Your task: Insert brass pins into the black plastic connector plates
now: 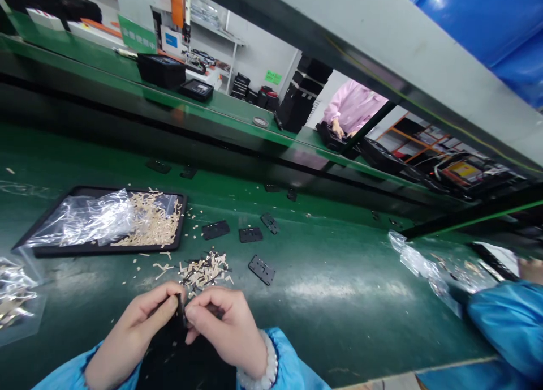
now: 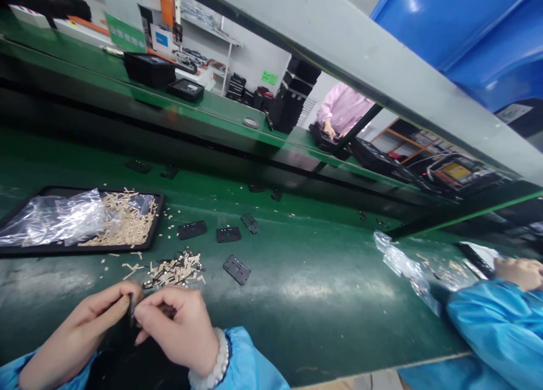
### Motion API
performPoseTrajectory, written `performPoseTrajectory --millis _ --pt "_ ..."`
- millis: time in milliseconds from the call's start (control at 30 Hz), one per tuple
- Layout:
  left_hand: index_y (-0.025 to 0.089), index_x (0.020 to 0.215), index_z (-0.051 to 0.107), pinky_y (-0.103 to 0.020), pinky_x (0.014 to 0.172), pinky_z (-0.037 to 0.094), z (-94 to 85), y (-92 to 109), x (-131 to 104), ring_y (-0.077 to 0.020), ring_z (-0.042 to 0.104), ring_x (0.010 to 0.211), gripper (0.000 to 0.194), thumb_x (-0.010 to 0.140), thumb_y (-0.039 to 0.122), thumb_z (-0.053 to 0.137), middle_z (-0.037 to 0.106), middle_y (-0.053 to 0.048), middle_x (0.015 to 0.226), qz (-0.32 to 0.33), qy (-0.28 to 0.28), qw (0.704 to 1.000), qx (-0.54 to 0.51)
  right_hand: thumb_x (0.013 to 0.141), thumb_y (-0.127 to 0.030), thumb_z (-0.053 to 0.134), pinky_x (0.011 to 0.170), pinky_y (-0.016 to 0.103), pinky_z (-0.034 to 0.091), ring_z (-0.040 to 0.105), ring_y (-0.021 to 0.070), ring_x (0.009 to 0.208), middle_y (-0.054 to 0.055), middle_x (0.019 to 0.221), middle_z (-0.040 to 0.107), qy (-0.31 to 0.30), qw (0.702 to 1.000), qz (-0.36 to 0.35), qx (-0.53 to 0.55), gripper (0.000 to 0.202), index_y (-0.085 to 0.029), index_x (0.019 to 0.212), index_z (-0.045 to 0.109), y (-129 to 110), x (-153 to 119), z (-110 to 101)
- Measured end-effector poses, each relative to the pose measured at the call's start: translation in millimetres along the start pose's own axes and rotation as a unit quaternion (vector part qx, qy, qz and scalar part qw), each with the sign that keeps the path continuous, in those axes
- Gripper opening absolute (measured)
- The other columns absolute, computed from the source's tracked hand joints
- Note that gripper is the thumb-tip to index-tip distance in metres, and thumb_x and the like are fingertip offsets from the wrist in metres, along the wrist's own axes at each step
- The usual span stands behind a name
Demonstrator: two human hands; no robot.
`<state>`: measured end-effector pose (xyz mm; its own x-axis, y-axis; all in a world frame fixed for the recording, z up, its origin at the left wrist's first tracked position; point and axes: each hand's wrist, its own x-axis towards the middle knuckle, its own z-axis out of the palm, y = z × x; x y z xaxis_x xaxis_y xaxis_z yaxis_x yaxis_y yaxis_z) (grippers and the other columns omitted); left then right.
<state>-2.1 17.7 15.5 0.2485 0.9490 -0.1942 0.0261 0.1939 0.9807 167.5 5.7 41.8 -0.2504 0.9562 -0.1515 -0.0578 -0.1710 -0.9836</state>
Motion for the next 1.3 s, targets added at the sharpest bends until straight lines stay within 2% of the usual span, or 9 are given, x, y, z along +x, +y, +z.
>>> performPoseTrajectory --millis 100,233,333,433,633,733,900,1167,1300 --pt "0.022 0.061 0.062 -0.026 0.061 0.042 7.3 6 -1 -0.0171 0.049 0.063 0.047 0.078 0.066 0.063 0.056 0.001 0.061 -0.024 0.002 0.998 -0.053 0.073 -0.058 0.075 0.049 0.017 0.047 0.059 0.0075 0.047 -0.001 0.064 0.059 -0.022 0.995 0.043 0.087 0.044 -0.016 0.071 0.063 5 1 1" --pt "0.022 0.057 0.060 -0.026 0.061 0.038 16.5 17 -4 -0.0158 0.043 0.062 0.049 0.072 0.068 0.069 0.053 0.003 0.058 -0.057 0.045 0.991 -0.116 0.075 -0.061 0.074 0.049 0.016 0.047 0.059 0.0056 0.046 -0.001 0.068 0.059 -0.027 0.996 0.014 0.086 0.047 -0.015 0.073 0.065 9 -2 1" --pt "0.022 0.056 0.059 -0.026 0.060 0.037 19.8 22 -5 -0.0153 0.041 0.061 0.050 0.069 0.069 0.071 0.051 0.003 0.058 -0.067 0.052 0.986 -0.143 0.084 -0.055 0.069 0.049 0.016 0.048 0.060 0.0063 0.047 0.001 0.070 0.062 -0.019 0.998 -0.044 0.037 0.040 -0.015 0.077 0.070 7 -6 1" --pt "0.021 0.057 0.058 -0.026 0.060 0.037 21.1 23 -5 -0.0153 0.041 0.063 0.050 0.070 0.067 0.072 0.049 0.003 0.060 -0.078 0.048 0.981 -0.171 0.090 -0.041 0.066 0.057 0.020 0.053 0.064 0.0100 0.051 0.002 0.065 0.066 0.024 0.985 -0.154 -0.070 0.030 -0.015 0.081 0.075 4 -9 3" --pt "0.021 0.060 0.053 -0.026 0.059 0.040 25.4 15 -2 -0.0147 0.042 0.062 0.040 0.064 0.046 0.084 0.049 0.003 0.064 -0.138 0.010 0.936 -0.325 0.097 -0.035 0.059 0.064 0.021 0.055 0.072 0.0140 0.067 0.004 0.079 0.076 0.139 0.875 -0.368 -0.283 0.022 -0.019 0.095 0.073 7 -10 17" --pt "0.022 0.060 0.053 -0.028 0.061 0.043 27.3 6 0 -0.0154 0.043 0.063 0.035 0.062 0.036 0.085 0.049 0.003 0.062 -0.147 -0.028 0.913 -0.380 0.102 -0.034 0.050 0.058 0.023 0.051 0.070 0.0134 0.062 0.001 0.073 0.074 0.175 0.825 -0.405 -0.353 0.027 -0.020 0.092 0.070 7 -8 23" --pt "0.023 0.061 0.056 -0.029 0.068 0.045 29.4 -1 2 -0.0172 0.047 0.067 0.027 0.063 0.031 0.082 0.052 0.001 0.066 -0.156 -0.059 0.891 -0.421 0.105 -0.033 0.041 0.051 0.027 0.044 0.065 0.0131 0.054 0.000 0.067 0.071 0.195 0.775 -0.430 -0.420 0.034 -0.019 0.088 0.067 3 -6 27" --pt "0.022 0.059 0.057 -0.029 0.069 0.046 32.8 2 2 -0.0156 0.046 0.064 0.027 0.063 0.029 0.082 0.052 0.002 0.062 -0.174 -0.071 0.870 -0.457 0.104 -0.030 0.041 0.048 0.028 0.043 0.061 0.0131 0.051 0.000 0.063 0.067 0.191 0.764 -0.440 -0.431 0.033 -0.017 0.088 0.068 3 -5 30" --pt "0.020 0.057 0.059 -0.026 0.059 0.045 30.4 9 -3 -0.0132 0.047 0.059 0.030 0.054 0.031 0.088 0.051 0.002 0.059 -0.219 -0.041 0.885 -0.409 0.104 -0.032 0.044 0.056 0.025 0.050 0.067 0.0130 0.061 0.001 0.072 0.071 0.183 0.791 -0.424 -0.401 0.030 -0.019 0.092 0.068 3 -7 23"
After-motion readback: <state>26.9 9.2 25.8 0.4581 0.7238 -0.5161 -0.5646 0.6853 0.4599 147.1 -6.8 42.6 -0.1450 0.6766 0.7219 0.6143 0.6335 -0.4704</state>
